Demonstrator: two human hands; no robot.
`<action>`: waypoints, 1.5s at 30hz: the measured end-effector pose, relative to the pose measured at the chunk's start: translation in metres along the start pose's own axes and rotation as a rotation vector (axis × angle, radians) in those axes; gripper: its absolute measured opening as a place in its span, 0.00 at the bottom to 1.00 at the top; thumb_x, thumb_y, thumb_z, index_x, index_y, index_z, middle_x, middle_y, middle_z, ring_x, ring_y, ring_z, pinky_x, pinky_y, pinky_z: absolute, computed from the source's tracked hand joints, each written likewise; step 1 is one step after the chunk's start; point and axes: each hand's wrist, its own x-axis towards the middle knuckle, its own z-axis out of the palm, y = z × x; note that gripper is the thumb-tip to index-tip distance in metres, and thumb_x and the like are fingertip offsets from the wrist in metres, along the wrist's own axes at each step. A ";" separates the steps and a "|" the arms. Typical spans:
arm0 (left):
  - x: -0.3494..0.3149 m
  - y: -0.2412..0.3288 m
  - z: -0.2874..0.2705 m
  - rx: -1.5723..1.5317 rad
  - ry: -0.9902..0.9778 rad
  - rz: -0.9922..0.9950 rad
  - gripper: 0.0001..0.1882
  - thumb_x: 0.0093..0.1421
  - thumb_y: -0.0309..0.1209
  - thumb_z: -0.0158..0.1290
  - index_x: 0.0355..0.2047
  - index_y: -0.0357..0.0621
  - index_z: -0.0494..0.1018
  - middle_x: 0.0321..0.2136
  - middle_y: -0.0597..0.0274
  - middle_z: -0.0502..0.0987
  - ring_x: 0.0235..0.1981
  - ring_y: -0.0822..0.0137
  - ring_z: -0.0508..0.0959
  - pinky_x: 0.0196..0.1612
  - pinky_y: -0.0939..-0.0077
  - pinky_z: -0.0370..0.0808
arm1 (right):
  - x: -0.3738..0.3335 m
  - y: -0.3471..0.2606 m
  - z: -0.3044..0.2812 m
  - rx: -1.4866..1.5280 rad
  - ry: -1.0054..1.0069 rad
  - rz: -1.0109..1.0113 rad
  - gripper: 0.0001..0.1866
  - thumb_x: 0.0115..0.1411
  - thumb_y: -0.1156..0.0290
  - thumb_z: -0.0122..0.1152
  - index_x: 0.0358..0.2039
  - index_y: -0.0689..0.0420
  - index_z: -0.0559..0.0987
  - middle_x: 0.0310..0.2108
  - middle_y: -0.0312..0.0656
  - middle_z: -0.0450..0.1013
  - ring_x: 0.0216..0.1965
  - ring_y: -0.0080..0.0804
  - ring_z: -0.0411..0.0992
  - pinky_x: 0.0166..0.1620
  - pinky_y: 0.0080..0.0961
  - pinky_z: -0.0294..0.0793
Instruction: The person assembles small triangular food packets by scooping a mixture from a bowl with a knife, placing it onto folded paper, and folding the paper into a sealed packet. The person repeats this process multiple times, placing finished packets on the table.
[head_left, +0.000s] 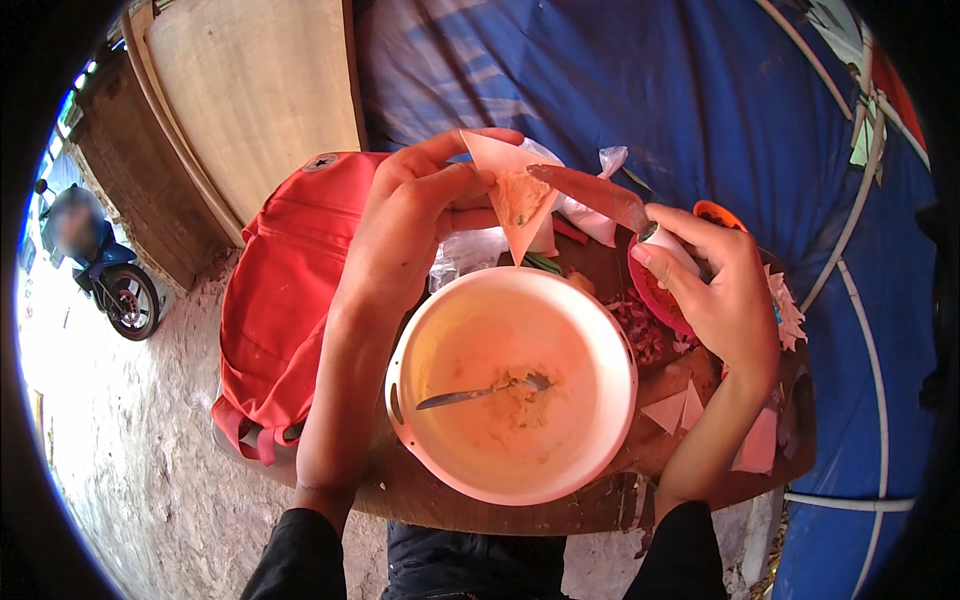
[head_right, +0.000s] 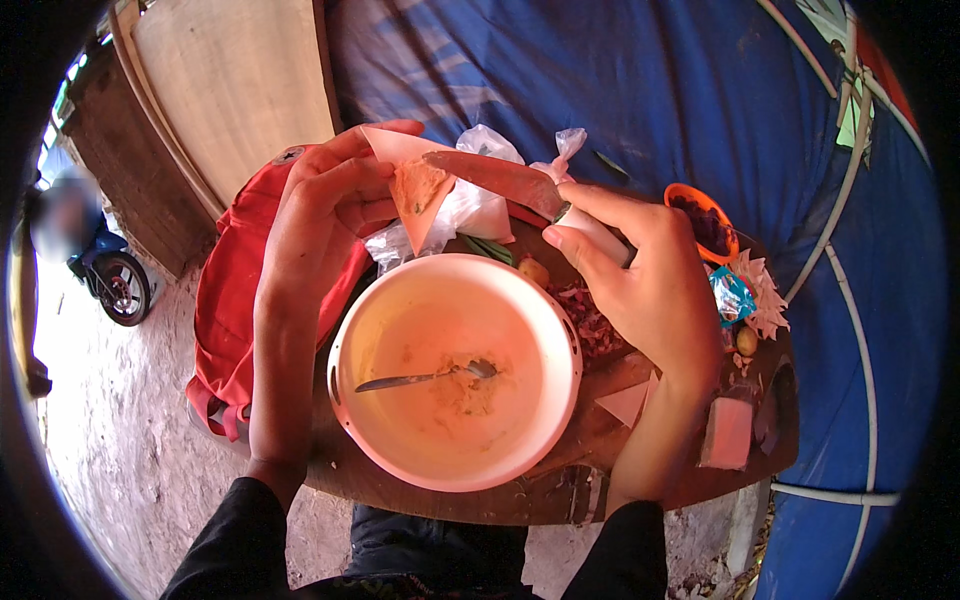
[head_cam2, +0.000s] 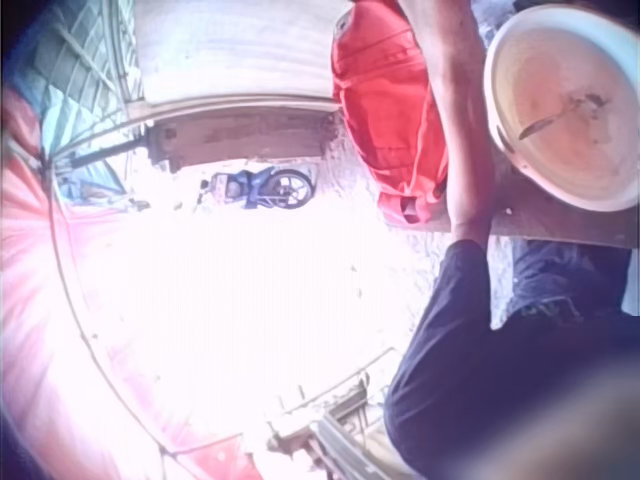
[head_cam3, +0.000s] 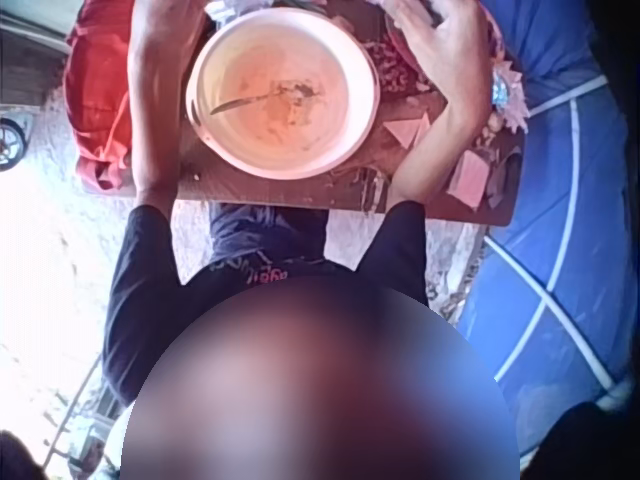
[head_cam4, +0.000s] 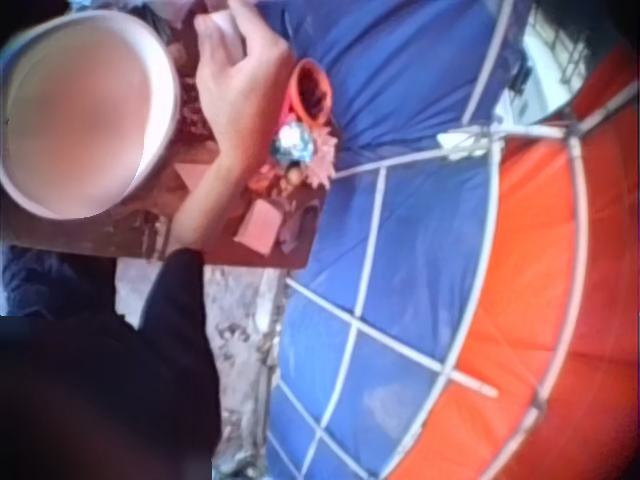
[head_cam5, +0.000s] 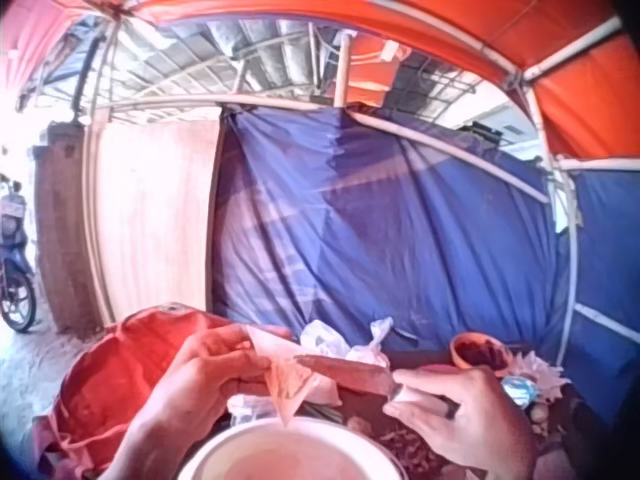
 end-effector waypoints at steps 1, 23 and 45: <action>0.000 -0.001 0.000 0.001 -0.008 0.007 0.21 0.64 0.27 0.48 0.56 0.28 0.70 0.43 0.52 0.82 0.44 0.64 0.84 0.54 0.69 0.79 | 0.000 0.001 -0.002 -0.019 0.003 0.015 0.20 0.59 0.72 0.70 0.48 0.70 0.80 0.38 0.48 0.81 0.39 0.24 0.76 0.46 0.24 0.75; 0.002 -0.013 -0.002 0.146 -0.201 -0.100 0.19 0.64 0.28 0.54 0.54 0.33 0.75 0.42 0.56 0.83 0.43 0.67 0.84 0.50 0.74 0.80 | -0.003 -0.001 -0.009 -0.142 -0.068 -0.061 0.19 0.54 0.78 0.71 0.47 0.68 0.81 0.33 0.47 0.78 0.32 0.30 0.76 0.39 0.26 0.74; 0.005 -0.013 -0.011 0.156 -0.421 -0.161 0.21 0.65 0.26 0.53 0.57 0.31 0.74 0.47 0.54 0.82 0.49 0.66 0.81 0.56 0.74 0.74 | 0.000 0.008 -0.016 -0.127 -0.092 -0.061 0.20 0.55 0.78 0.71 0.47 0.71 0.80 0.28 0.44 0.72 0.31 0.25 0.69 0.38 0.21 0.69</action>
